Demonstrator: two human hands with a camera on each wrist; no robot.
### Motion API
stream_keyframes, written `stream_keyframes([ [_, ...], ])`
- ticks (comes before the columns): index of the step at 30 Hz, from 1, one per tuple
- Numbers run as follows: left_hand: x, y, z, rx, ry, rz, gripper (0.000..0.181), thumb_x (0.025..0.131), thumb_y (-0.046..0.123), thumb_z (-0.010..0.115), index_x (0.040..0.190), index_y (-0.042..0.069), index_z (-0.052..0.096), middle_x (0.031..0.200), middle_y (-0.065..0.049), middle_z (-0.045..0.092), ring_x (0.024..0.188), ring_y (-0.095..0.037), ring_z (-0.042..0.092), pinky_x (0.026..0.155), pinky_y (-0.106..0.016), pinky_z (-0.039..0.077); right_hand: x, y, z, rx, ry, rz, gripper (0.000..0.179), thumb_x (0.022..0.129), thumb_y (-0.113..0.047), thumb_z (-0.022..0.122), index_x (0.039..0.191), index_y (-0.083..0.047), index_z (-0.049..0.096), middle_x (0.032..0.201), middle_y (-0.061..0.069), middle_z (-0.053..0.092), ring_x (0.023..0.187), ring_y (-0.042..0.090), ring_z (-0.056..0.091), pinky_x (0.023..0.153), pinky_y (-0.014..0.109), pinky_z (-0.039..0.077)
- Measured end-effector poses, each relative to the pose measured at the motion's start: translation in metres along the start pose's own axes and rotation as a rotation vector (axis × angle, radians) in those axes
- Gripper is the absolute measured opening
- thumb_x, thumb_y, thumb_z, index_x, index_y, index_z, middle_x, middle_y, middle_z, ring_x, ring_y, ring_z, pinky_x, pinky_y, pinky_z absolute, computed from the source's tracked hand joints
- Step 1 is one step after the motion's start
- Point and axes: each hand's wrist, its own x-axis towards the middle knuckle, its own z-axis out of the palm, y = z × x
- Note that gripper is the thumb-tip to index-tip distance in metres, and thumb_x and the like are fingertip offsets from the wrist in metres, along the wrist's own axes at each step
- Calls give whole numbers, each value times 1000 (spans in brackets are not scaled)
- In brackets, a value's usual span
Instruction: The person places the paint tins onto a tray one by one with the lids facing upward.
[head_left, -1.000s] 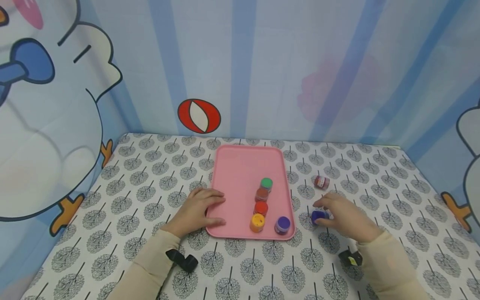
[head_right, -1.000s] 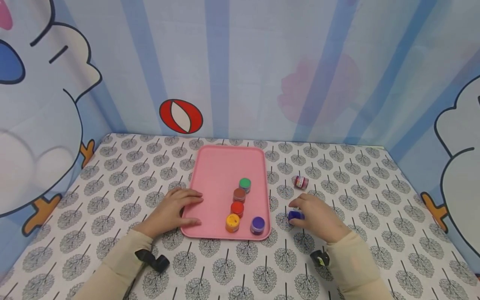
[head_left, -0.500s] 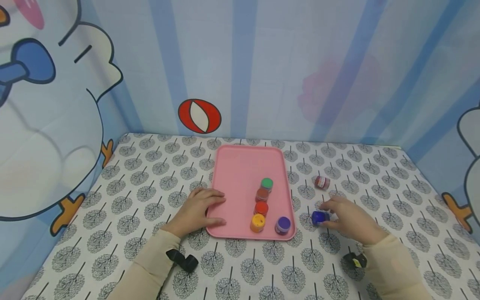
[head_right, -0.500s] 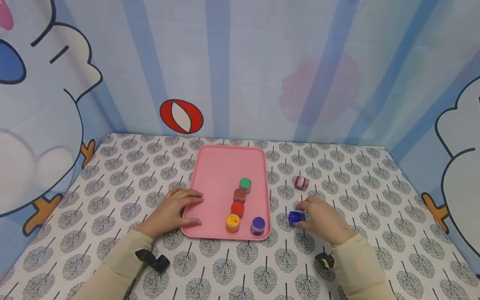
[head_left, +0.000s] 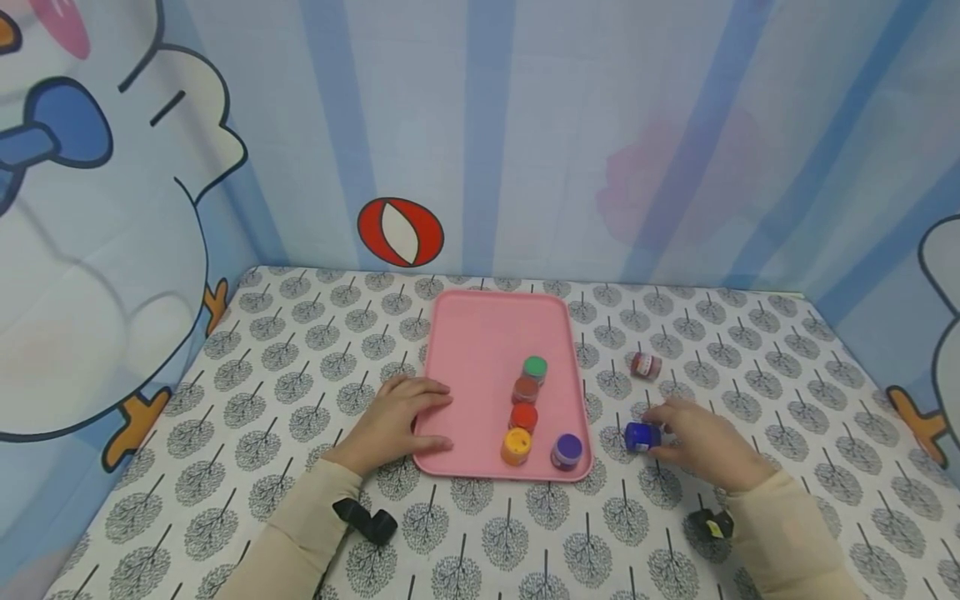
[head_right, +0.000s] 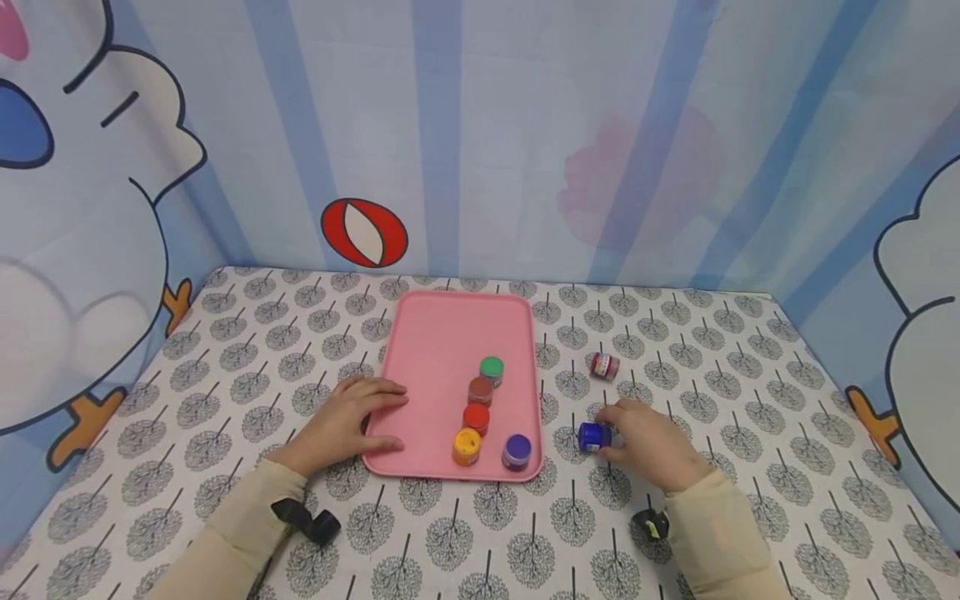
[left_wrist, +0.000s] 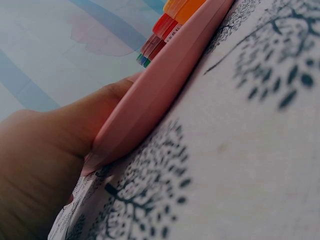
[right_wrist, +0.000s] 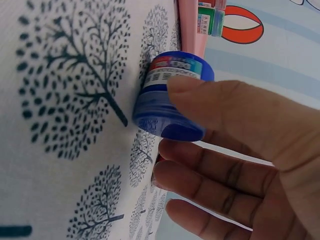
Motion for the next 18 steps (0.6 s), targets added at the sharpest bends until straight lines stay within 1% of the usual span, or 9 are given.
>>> stream_keyframes([
  [9,0,1,-1,3,6,6,65,74,51,75,124,13,63,135,-2,59,132,-23,49,119,-52,23,1,1,2,6,-26,18,41,72,-17,80,107,-2,66,94,5,67,86,22,65,80,46,57],
  [18,0,1,-1,2,0,2,65,73,51,75,124,13,63,136,-2,59,131,-24,49,119,-52,23,2,0,1,20,-36,23,38,73,-19,79,105,-3,67,91,3,67,84,20,65,79,45,57],
])
